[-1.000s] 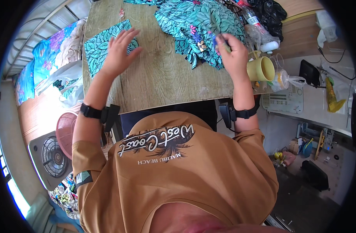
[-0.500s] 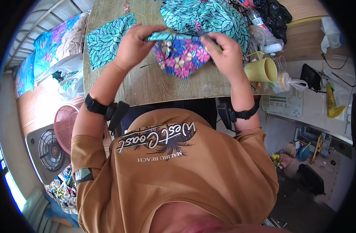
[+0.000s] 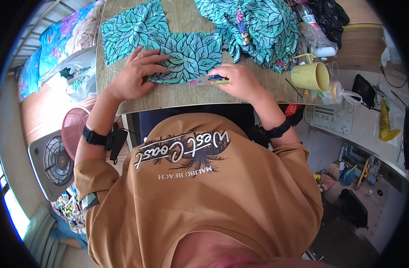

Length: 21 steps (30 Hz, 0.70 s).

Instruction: The person is sorting, stacking, and marking small pieces of patterned fabric on a table.

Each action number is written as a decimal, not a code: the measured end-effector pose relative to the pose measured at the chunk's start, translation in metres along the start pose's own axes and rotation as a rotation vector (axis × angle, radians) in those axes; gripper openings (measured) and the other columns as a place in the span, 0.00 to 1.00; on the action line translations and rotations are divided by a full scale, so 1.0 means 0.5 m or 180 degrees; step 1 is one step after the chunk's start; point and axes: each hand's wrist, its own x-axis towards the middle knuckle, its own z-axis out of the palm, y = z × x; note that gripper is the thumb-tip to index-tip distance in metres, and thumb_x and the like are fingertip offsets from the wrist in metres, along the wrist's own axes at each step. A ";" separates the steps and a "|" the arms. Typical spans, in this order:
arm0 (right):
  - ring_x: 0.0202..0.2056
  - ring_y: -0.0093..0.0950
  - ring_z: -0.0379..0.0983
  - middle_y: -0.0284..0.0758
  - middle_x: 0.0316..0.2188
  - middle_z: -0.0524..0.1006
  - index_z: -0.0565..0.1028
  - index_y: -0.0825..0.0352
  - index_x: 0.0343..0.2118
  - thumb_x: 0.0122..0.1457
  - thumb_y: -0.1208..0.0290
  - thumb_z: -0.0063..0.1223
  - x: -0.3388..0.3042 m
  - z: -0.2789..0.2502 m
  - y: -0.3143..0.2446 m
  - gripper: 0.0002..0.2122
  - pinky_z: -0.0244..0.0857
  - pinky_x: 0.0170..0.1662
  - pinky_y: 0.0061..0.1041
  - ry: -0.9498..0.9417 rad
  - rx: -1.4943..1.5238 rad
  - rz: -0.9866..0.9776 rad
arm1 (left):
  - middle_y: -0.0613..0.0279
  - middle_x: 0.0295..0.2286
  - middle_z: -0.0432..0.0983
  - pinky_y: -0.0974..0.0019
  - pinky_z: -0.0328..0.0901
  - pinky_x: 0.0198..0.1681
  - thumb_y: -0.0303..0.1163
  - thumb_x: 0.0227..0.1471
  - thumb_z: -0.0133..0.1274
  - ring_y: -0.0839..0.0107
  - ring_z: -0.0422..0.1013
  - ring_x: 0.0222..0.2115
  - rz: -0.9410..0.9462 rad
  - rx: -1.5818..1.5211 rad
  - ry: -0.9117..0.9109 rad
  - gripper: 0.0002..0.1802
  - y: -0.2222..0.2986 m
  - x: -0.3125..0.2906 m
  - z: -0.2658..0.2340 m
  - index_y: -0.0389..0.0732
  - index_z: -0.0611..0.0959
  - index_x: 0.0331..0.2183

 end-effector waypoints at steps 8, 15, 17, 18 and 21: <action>0.24 0.29 0.71 0.34 0.25 0.75 0.78 0.59 0.41 0.50 0.61 0.60 0.016 0.022 -0.016 0.15 0.65 0.29 0.24 0.0394 0.0043 0.0531 | 0.60 0.43 0.74 0.52 0.49 0.57 0.33 0.45 0.55 0.59 0.63 0.50 -0.0357 -0.0464 0.0374 0.12 -0.001 0.029 0.019 0.44 0.81 0.35; 0.24 0.30 0.69 0.34 0.23 0.74 0.78 0.59 0.40 0.51 0.57 0.58 0.039 0.049 -0.019 0.16 0.64 0.27 0.25 0.0513 -0.0211 0.0543 | 0.58 0.39 0.75 0.58 0.58 0.49 0.35 0.46 0.56 0.58 0.67 0.44 -0.0437 -0.0335 0.1154 0.10 0.004 0.094 0.107 0.42 0.82 0.31; 0.24 0.30 0.69 0.34 0.22 0.74 0.79 0.60 0.40 0.51 0.57 0.58 0.045 0.051 -0.019 0.16 0.64 0.27 0.25 0.0521 -0.0198 0.0525 | 0.63 0.40 0.75 0.58 0.54 0.52 0.37 0.45 0.56 0.62 0.65 0.46 -0.0670 -0.0401 0.1166 0.09 0.006 0.095 0.113 0.44 0.83 0.29; 0.24 0.30 0.69 0.34 0.22 0.74 0.79 0.60 0.40 0.51 0.57 0.58 0.047 0.054 -0.016 0.16 0.64 0.27 0.25 0.0523 -0.0199 0.0532 | 0.65 0.40 0.74 0.58 0.52 0.53 0.38 0.45 0.56 0.63 0.65 0.47 -0.0779 -0.0437 0.1170 0.09 0.007 0.098 0.114 0.45 0.83 0.28; 0.25 0.31 0.69 0.33 0.21 0.73 0.79 0.59 0.40 0.51 0.57 0.57 0.050 0.064 -0.009 0.15 0.64 0.27 0.27 0.0603 -0.0305 0.0402 | 0.62 0.41 0.74 0.59 0.54 0.53 0.36 0.45 0.56 0.62 0.64 0.47 -0.0831 -0.0361 0.1083 0.08 0.017 0.100 0.107 0.43 0.83 0.29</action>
